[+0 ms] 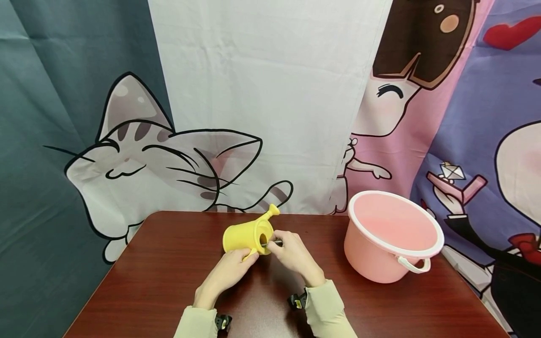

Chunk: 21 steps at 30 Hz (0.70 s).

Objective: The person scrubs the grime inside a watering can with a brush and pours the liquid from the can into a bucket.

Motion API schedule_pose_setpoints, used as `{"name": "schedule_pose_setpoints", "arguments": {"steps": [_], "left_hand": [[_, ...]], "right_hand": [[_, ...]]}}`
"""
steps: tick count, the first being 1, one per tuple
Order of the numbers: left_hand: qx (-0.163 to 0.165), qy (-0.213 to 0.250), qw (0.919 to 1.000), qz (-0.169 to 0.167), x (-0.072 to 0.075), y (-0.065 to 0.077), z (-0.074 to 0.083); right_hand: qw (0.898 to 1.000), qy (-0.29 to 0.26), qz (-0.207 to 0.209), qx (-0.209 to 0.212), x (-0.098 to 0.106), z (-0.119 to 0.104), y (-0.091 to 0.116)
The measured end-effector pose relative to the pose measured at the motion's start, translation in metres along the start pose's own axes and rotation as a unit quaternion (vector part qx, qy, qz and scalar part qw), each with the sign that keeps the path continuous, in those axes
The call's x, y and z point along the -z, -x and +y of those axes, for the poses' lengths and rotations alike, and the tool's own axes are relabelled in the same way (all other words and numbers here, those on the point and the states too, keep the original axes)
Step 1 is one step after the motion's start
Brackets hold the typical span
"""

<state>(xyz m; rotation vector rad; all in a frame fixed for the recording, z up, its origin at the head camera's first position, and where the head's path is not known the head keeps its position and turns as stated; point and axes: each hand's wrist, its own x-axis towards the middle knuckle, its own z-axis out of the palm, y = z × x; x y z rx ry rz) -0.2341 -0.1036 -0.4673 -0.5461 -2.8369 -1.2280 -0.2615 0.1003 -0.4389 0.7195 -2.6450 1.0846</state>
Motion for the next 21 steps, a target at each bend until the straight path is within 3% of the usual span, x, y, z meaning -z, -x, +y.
{"name": "schedule_pose_setpoints", "arguments": {"steps": [14, 21], "left_hand": [[0.0, -0.005, 1.0, 0.004, 0.001, 0.0, 0.0], [0.001, 0.003, 1.0, 0.0, 0.001, 0.001, -0.001]], "right_hand": [[0.997, -0.018, -0.041, 0.064, -0.005, 0.003, 0.002], [0.996, -0.047, -0.056, 0.057, 0.002, 0.007, 0.001]]}}
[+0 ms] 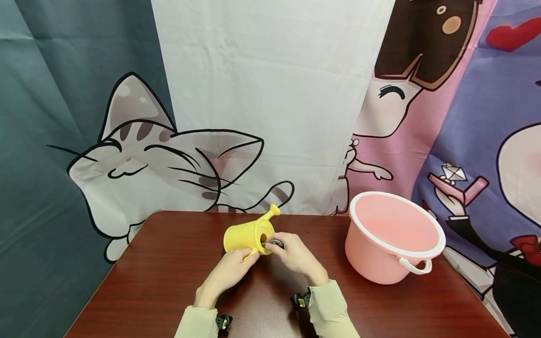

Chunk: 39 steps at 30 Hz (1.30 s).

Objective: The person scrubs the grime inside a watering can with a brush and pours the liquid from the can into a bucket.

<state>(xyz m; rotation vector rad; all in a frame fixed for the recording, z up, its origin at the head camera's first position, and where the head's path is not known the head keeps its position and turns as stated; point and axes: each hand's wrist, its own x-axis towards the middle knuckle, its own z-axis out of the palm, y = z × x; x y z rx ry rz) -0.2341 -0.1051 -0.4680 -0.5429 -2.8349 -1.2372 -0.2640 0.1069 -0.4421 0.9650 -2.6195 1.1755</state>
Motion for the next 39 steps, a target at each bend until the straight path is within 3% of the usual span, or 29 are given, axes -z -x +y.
{"name": "schedule_pose_setpoints", "arguments": {"steps": [21, 39], "left_hand": [[0.007, 0.006, 1.0, -0.002, 0.002, 0.001, -0.002], [0.008, 0.013, 0.9999, 0.0, -0.001, 0.0, -0.003]], "right_hand": [[0.998, -0.046, 0.034, -0.027, 0.02, -0.001, 0.004], [0.997, -0.06, -0.009, -0.045, -0.006, 0.006, -0.002]]}}
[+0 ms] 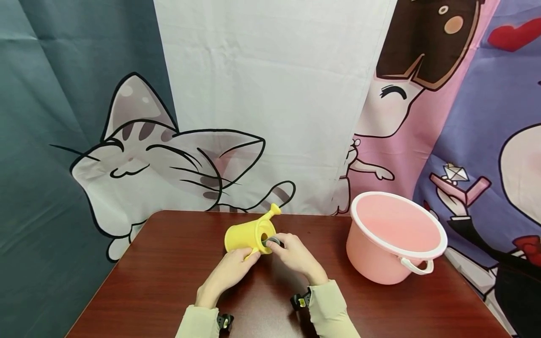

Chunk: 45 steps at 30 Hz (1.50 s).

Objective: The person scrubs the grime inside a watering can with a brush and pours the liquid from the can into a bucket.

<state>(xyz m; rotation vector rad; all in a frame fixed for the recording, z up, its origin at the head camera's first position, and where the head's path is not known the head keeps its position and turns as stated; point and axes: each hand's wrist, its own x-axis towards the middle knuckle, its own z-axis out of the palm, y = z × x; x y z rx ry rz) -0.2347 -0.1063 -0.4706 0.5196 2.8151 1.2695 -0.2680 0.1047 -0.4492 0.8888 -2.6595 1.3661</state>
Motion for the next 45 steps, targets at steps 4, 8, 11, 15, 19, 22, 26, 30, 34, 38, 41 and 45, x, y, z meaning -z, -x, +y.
{"name": "schedule_pose_setpoints", "arguments": {"steps": [4, 8, 11, 15, 19, 22, 26, 30, 34, 38, 41, 45], "left_hand": [[-0.005, -0.004, 1.0, 0.002, -0.001, -0.001, 0.0], [0.0, 0.0, 1.0, -0.001, 0.0, -0.001, 0.0], [0.001, 0.003, 1.0, -0.001, 0.001, -0.001, 0.0], [-0.003, 0.003, 1.0, -0.001, 0.001, -0.001, 0.001], [-0.006, 0.004, 1.0, -0.002, 0.001, -0.002, -0.001], [-0.008, 0.004, 1.0, 0.0, 0.0, -0.002, -0.002], [-0.008, 0.002, 1.0, 0.005, 0.001, -0.001, -0.002], [-0.009, 0.001, 0.9999, 0.005, 0.002, -0.001, -0.001], [-0.007, 0.001, 1.0, 0.002, 0.002, -0.002, -0.001], [-0.004, 0.001, 1.0, 0.002, 0.001, -0.002, -0.001], [-0.002, 0.003, 1.0, 0.002, 0.001, -0.002, -0.002], [0.004, 0.008, 1.0, -0.003, 0.001, -0.001, -0.002]], "right_hand": [[1.0, -0.002, -0.007, -0.002, -0.001, 0.0, -0.001], [1.0, -0.015, -0.013, -0.007, 0.003, -0.002, 0.0], [0.999, -0.029, -0.015, -0.016, 0.006, -0.003, 0.002], [0.998, -0.054, -0.008, -0.025, 0.012, -0.005, 0.004], [0.995, -0.089, -0.002, -0.041, 0.018, -0.007, 0.005], [0.994, -0.104, 0.004, -0.044, 0.019, -0.001, 0.004], [0.993, -0.113, 0.012, -0.036, 0.022, 0.006, 0.004], [0.991, -0.126, 0.017, -0.031, 0.026, 0.006, 0.005], [0.991, -0.13, 0.02, -0.03, 0.027, 0.006, 0.005], [0.991, -0.13, 0.013, -0.033, 0.022, 0.007, 0.003], [0.991, -0.128, 0.003, -0.03, 0.017, 0.006, 0.002], [0.991, -0.13, -0.015, -0.023, 0.013, -0.007, 0.004]]}}
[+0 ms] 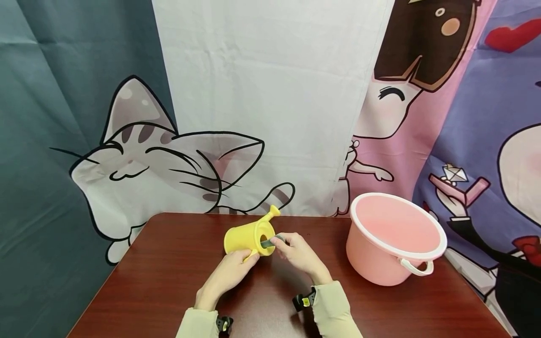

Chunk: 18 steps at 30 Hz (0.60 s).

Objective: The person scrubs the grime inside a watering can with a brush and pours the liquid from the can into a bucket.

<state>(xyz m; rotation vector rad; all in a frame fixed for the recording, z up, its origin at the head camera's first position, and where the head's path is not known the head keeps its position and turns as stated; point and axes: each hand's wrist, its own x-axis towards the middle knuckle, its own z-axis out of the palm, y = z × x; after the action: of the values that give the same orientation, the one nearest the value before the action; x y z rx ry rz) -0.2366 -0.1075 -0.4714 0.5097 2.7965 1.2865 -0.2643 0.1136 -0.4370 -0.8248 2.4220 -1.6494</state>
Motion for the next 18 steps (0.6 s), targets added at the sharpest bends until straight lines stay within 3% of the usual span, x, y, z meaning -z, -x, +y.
{"name": "schedule_pose_setpoints", "arguments": {"steps": [7, 18], "left_hand": [[0.005, -0.005, 1.0, 0.003, 0.0, 0.001, 0.0], [0.002, -0.007, 1.0, 0.003, -0.001, 0.0, 0.0]], "right_hand": [[0.999, -0.018, -0.025, -0.007, -0.008, -0.018, 0.003], [1.0, -0.005, -0.004, -0.009, 0.003, -0.021, 0.007]]}}
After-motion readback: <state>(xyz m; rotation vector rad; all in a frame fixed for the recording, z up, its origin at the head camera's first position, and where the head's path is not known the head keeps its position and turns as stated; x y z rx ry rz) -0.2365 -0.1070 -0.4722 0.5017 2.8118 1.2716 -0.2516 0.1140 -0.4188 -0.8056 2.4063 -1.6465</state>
